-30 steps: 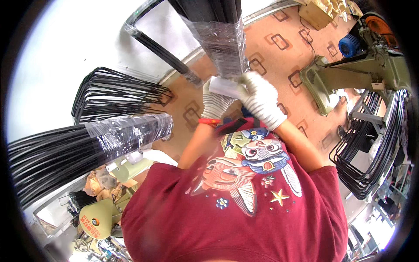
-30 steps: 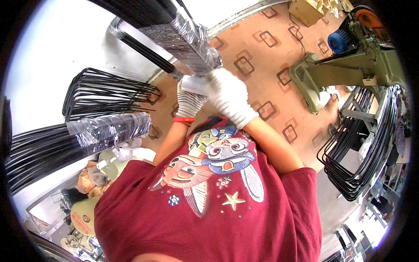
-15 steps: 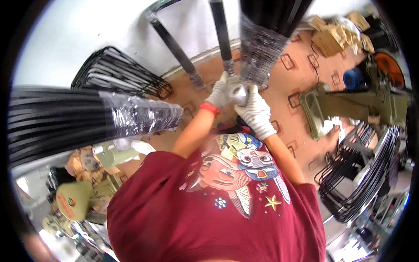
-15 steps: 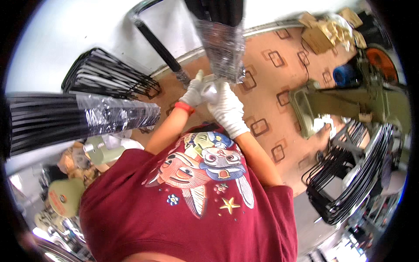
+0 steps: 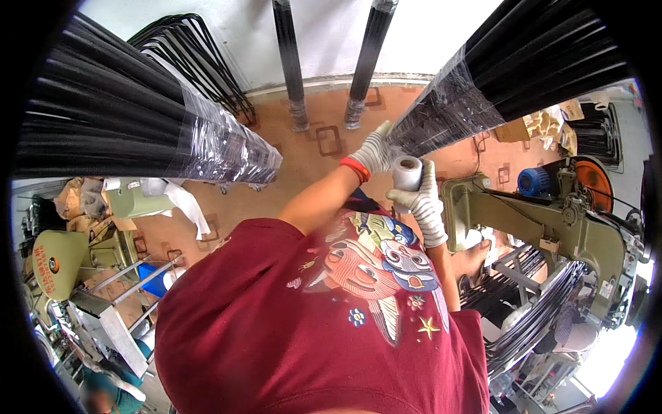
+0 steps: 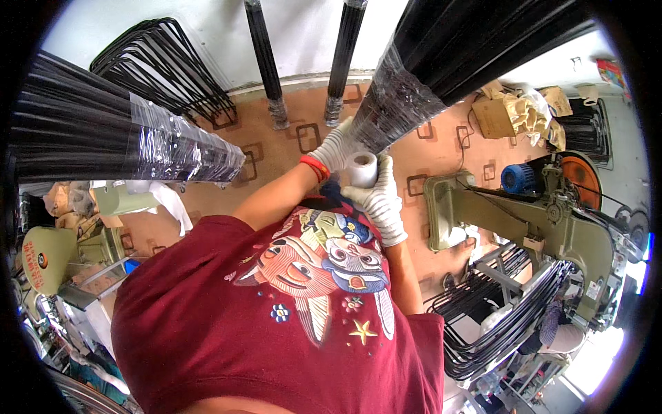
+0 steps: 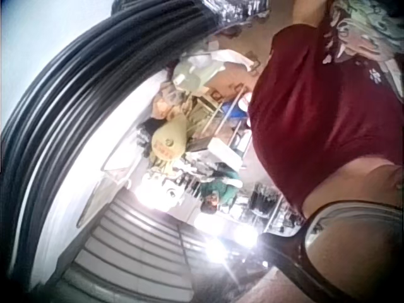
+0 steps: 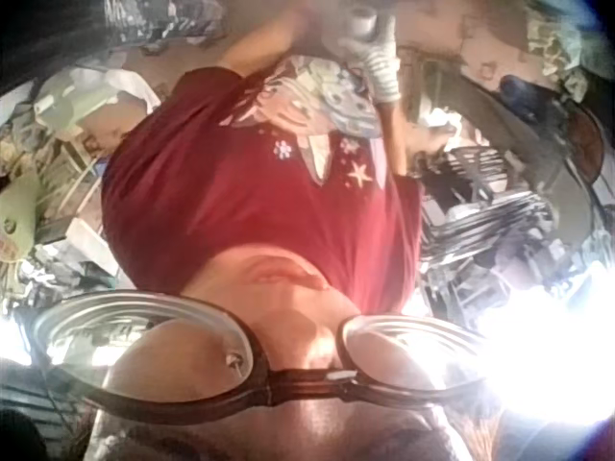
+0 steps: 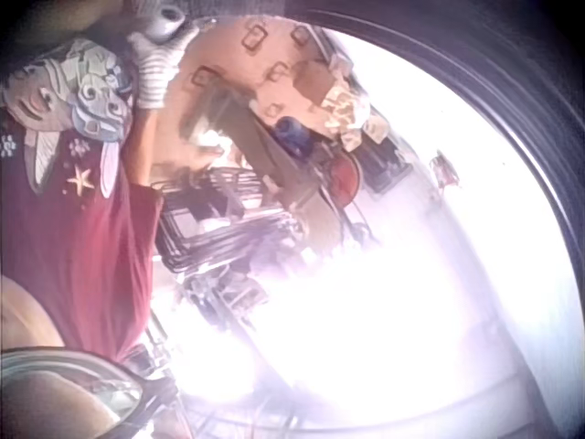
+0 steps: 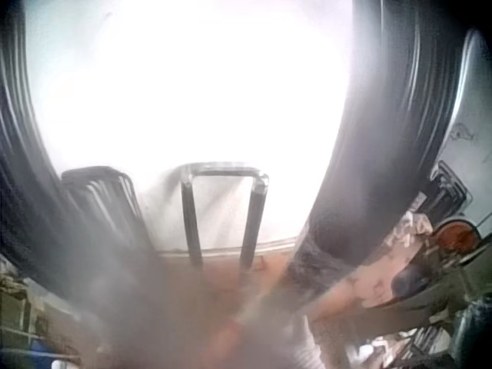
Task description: The person wraps bundles of black metal frames using a roll of plastic wrap. They wrap the plastic multiple times around the ends of the bundles and pull it tight by hand.
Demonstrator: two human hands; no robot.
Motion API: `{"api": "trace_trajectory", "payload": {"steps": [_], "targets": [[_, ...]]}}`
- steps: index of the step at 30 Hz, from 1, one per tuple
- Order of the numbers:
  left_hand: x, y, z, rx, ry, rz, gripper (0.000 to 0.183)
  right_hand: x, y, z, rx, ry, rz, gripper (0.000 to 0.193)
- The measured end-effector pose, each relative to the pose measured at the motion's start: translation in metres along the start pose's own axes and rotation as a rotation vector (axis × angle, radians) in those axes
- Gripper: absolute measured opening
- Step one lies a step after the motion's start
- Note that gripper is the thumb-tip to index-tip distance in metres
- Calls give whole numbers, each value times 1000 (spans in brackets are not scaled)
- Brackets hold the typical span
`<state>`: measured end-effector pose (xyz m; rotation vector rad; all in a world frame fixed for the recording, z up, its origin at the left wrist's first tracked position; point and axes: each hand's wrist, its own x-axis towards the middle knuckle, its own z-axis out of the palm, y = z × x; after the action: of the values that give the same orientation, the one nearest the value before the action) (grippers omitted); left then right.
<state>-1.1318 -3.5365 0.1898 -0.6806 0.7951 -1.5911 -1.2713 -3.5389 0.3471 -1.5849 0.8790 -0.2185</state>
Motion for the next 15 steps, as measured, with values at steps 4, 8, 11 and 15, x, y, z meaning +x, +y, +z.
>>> {"api": "trace_trajectory", "payload": {"steps": [4,8,11,15], "targets": [[10,-10,-3,-370,15,-240,40,-1,-3,-22,26,21,-24,68],[5,-24,8,-329,50,-186,38,9,-10,-77,100,-61,-6,72],[1,-27,11,-426,93,-187,39,34,14,-122,-65,56,12,68],[-2,-29,9,72,97,-6,44,101,26,-145,-122,14,18,59]]}}
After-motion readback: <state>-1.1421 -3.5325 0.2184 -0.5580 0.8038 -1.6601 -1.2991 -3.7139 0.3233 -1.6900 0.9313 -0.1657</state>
